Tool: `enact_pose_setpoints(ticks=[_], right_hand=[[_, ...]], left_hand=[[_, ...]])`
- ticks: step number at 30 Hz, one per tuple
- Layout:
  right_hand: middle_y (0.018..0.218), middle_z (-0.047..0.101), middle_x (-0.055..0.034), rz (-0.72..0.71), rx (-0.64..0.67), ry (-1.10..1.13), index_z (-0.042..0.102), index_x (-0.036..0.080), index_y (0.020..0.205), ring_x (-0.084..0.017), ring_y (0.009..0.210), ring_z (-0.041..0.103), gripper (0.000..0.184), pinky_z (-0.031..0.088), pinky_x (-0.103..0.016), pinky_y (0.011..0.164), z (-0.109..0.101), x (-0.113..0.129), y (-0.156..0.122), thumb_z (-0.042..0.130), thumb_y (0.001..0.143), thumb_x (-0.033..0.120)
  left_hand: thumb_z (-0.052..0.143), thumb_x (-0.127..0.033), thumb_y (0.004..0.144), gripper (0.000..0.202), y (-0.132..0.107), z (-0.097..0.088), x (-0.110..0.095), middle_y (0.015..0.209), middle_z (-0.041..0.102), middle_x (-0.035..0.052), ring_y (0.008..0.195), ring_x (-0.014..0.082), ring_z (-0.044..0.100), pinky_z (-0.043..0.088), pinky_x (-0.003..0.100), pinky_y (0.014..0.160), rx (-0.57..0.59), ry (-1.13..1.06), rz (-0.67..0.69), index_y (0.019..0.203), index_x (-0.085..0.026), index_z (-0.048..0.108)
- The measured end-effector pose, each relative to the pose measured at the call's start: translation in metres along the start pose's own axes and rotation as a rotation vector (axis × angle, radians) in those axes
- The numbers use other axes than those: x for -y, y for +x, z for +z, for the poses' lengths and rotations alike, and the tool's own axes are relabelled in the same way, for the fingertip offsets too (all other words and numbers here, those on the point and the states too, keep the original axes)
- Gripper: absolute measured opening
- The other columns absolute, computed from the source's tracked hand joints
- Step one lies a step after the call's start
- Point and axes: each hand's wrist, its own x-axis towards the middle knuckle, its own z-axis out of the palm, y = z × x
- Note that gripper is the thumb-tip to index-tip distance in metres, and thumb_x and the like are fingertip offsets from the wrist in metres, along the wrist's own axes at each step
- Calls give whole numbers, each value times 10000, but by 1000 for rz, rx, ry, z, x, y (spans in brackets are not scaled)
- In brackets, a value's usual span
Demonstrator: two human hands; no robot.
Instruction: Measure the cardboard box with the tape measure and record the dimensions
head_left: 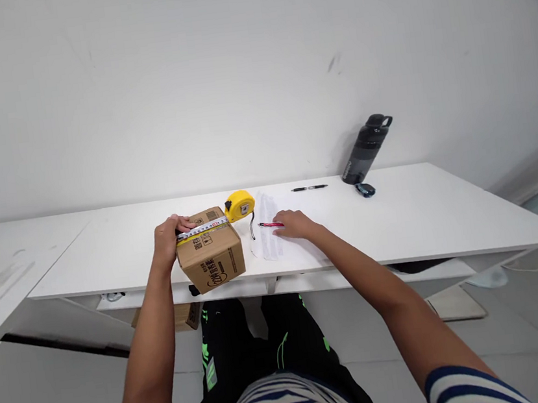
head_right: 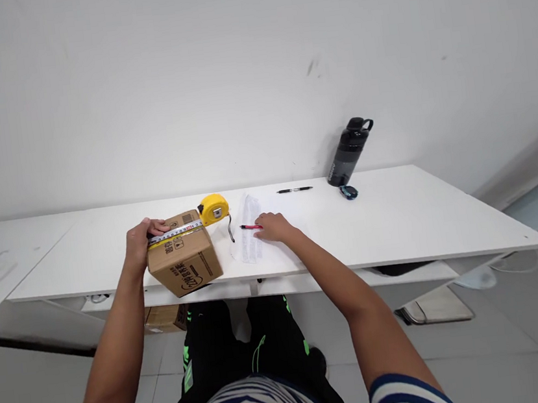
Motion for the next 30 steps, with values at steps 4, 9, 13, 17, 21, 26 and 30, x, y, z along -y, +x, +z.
enact_pose_setpoints(ticks=[4, 9, 13, 17, 21, 26, 30], right_hand=[[969, 673, -117, -10, -73, 94, 615, 207, 871, -254, 877, 594, 126, 393, -349, 771, 5, 2, -9, 573, 902, 322], [784, 592, -50, 65, -236, 275, 488, 234, 1054, -217, 657, 519, 297, 363, -322, 620, 7, 4, -34, 333, 994, 481], [697, 498, -34, 55, -415, 480, 462, 258, 797, -210, 667, 452, 375, 365, -345, 654, 16, 14, -60, 469, 894, 620], [786, 534, -59, 4, -403, 655, 454, 259, 782, -225, 780, 506, 492, 414, -363, 720, 30, 26, -72, 292, 916, 704], [605, 448, 0, 59, -314, 783, 446, 254, 730, -189, 627, 473, 567, 410, -338, 638, 39, 28, -72, 176, 931, 710], [602, 468, 3, 85, -239, 783, 403, 242, 583, -177, 629, 463, 504, 379, -326, 631, 38, 27, -73, 473, 859, 658], [582, 418, 18, 71, -206, 755, 373, 238, 564, -164, 606, 420, 459, 341, -320, 618, 39, 27, -73, 492, 863, 566]], left_hand=[[521, -379, 843, 430, 0, 2, 2, 629, 702, 81, 860, 231, 685, 526, 403, 930, -29, -3, 13, 460, -206, 610], [509, -340, 845, 419, -4, 5, 3, 618, 703, 68, 855, 217, 690, 529, 385, 926, -123, -2, 15, 455, -210, 586], [509, -326, 849, 418, -8, 9, 4, 605, 702, 65, 835, 215, 700, 533, 385, 924, -203, 7, 30, 454, -209, 577], [502, -356, 871, 436, -10, 11, 4, 601, 697, 62, 822, 208, 704, 532, 378, 930, -230, 24, 67, 468, -208, 582], [484, -397, 897, 461, -13, 12, 2, 614, 701, 63, 831, 206, 700, 529, 372, 934, -233, 48, 81, 495, -204, 601], [495, -414, 913, 469, -14, 13, 1, 616, 701, 61, 797, 200, 695, 530, 378, 927, -231, 48, 108, 509, -199, 597], [478, -413, 920, 490, -13, 16, 0, 598, 689, 61, 785, 196, 693, 528, 376, 930, -255, 68, 101, 493, -199, 586]])
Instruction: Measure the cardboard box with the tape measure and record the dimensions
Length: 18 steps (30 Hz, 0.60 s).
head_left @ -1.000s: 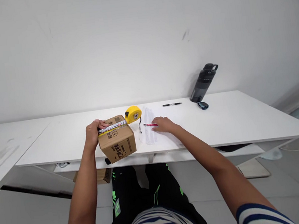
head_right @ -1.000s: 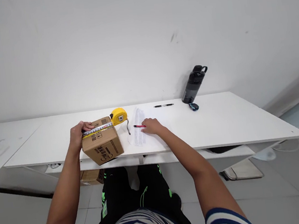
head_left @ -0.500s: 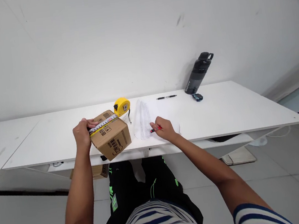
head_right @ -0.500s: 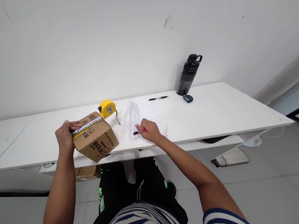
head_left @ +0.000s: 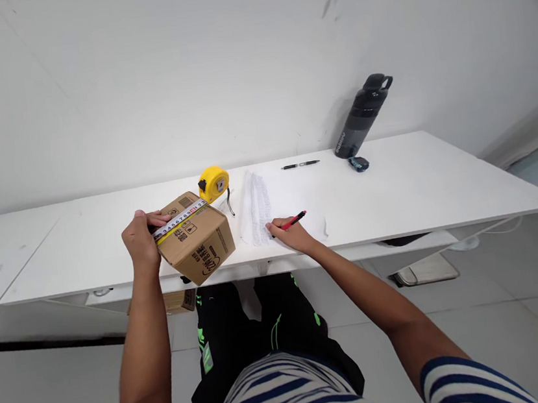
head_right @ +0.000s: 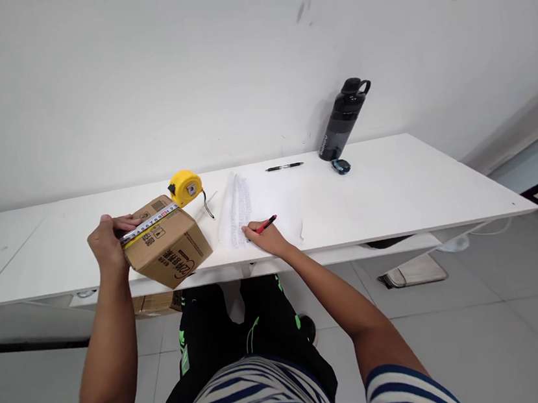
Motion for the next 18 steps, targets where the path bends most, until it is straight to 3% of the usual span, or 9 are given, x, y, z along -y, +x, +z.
enact_pose_setpoints(ticks=[18], right_hand=[[572, 364, 22, -3, -8, -15, 316, 242, 562, -161, 598, 378, 446, 320, -315, 607, 2, -4, 0, 465, 873, 526]], left_hand=[[466, -369, 929, 488, 0, 1, 0, 585, 684, 55, 773, 193, 688, 534, 375, 920, -7, -15, 6, 487, -203, 590]])
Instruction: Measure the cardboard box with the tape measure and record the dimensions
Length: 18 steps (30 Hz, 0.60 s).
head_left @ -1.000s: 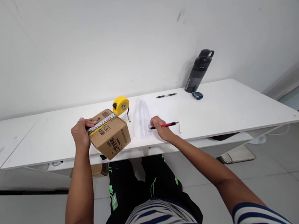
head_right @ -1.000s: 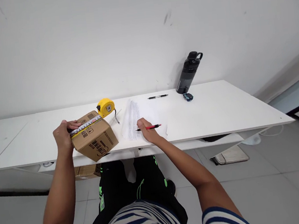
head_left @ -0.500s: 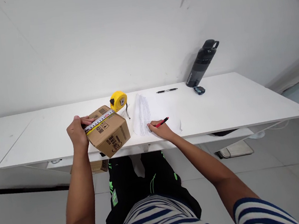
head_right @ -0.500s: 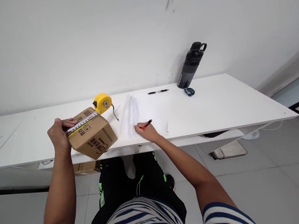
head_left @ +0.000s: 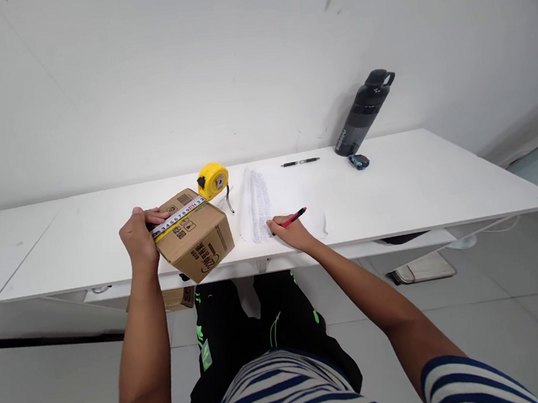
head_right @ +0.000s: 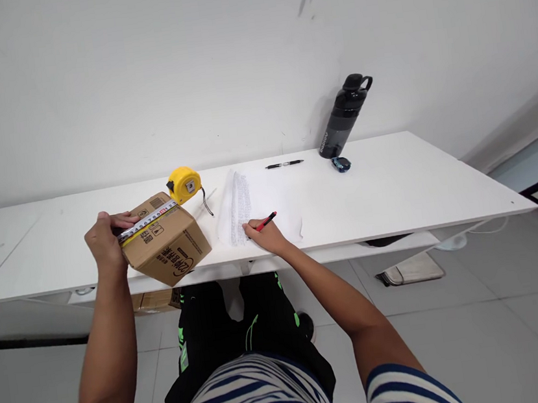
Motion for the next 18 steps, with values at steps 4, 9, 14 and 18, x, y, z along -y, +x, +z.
enact_pose_setpoints(ticks=[4, 9, 14, 18], right_hand=[[563, 321, 33, -4, 0, 6, 277, 241, 563, -147, 576, 343, 454, 292, -309, 588, 0, 0, 0, 490, 868, 501], [575, 336, 37, -11, 7, 13, 317, 234, 568, -140, 587, 353, 433, 297, -299, 591, 0, 1, 0, 473, 868, 505], [566, 299, 46, -16, -9, 20, 279, 237, 567, -132, 571, 322, 434, 275, -294, 578, 0, -1, -1, 482, 861, 484], [565, 298, 46, -15, -40, 20, 269, 238, 573, -131, 569, 317, 426, 264, -295, 577, 1, -2, 0, 469, 871, 468]], left_hand=[[477, -366, 921, 476, 0, 0, 1, 588, 685, 55, 779, 191, 686, 533, 369, 920, 1, -9, 3, 490, -201, 590], [475, -380, 919, 482, 0, 0, 1, 586, 686, 57, 781, 193, 688, 535, 371, 910, -3, -1, 3, 489, -198, 595], [473, -372, 921, 488, 0, 0, 2, 582, 685, 57, 772, 201, 687, 536, 381, 900, -3, -14, 18, 480, -202, 597], [483, -390, 923, 493, 0, 1, 1, 578, 682, 56, 766, 201, 687, 537, 383, 895, -4, -19, 19, 481, -201, 596]])
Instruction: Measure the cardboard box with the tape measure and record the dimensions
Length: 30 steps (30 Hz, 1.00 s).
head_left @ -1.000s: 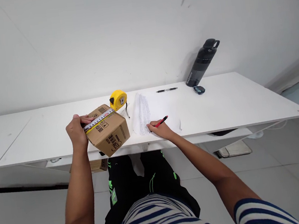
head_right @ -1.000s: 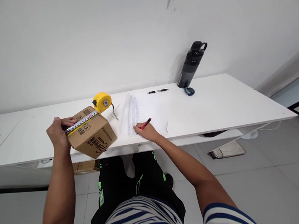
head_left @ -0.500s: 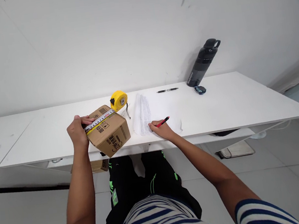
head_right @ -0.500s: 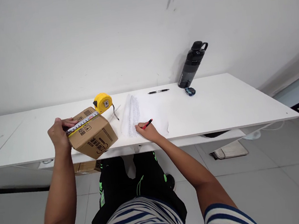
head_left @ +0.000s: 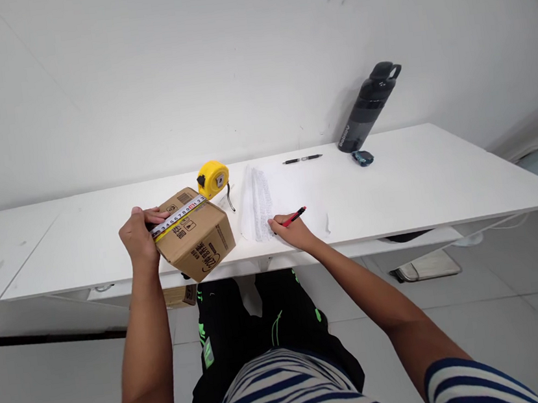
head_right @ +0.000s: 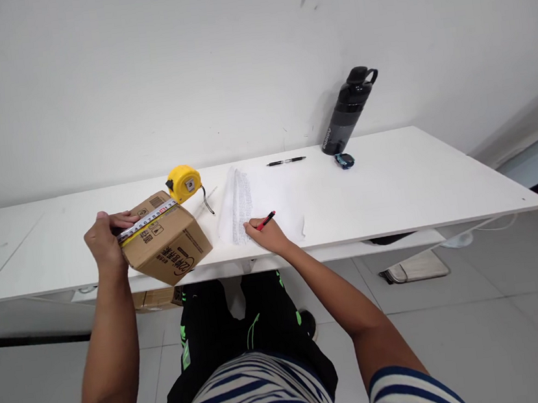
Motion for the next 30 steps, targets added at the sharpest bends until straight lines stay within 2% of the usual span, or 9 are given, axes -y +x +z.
enact_pose_setpoints(ticks=[5, 12, 17, 23, 30], right_hand=[[564, 308, 48, -12, 40, 0, 289, 233, 564, -126, 566, 322, 424, 272, -292, 575, 0, -2, 0, 492, 866, 452], [564, 310, 49, -18, 28, -1, 286, 233, 563, -125, 571, 323, 429, 274, -293, 577, -1, -1, -1, 484, 870, 457], [567, 266, 53, -11, -18, 2, 229, 238, 579, -122, 565, 295, 437, 254, -292, 570, -1, 1, -2, 469, 875, 454], [563, 338, 45, -14, 26, 7, 310, 232, 563, -131, 576, 351, 419, 289, -293, 585, -1, 0, -2, 485, 870, 456], [558, 271, 52, -3, -25, 24, 240, 240, 567, -125, 562, 296, 447, 255, -292, 564, 0, 0, -2, 487, 871, 455]], left_hand=[[480, -401, 928, 500, 0, 0, 0, 579, 680, 59, 767, 193, 687, 532, 378, 908, 3, 4, 6, 488, -196, 598], [483, -380, 933, 499, 1, 0, 3, 582, 680, 55, 731, 190, 680, 538, 384, 896, 3, -34, -1, 485, -193, 599], [487, -385, 928, 496, 0, 0, 1, 577, 678, 58, 769, 197, 686, 535, 380, 895, -2, -25, -1, 484, -193, 598], [488, -377, 925, 488, -1, 1, -1, 589, 686, 61, 775, 202, 686, 529, 391, 904, -4, -34, -7, 489, -192, 603], [470, -358, 926, 484, -1, 0, -2, 591, 688, 57, 790, 202, 689, 524, 392, 918, -14, 3, -21, 488, -198, 600]])
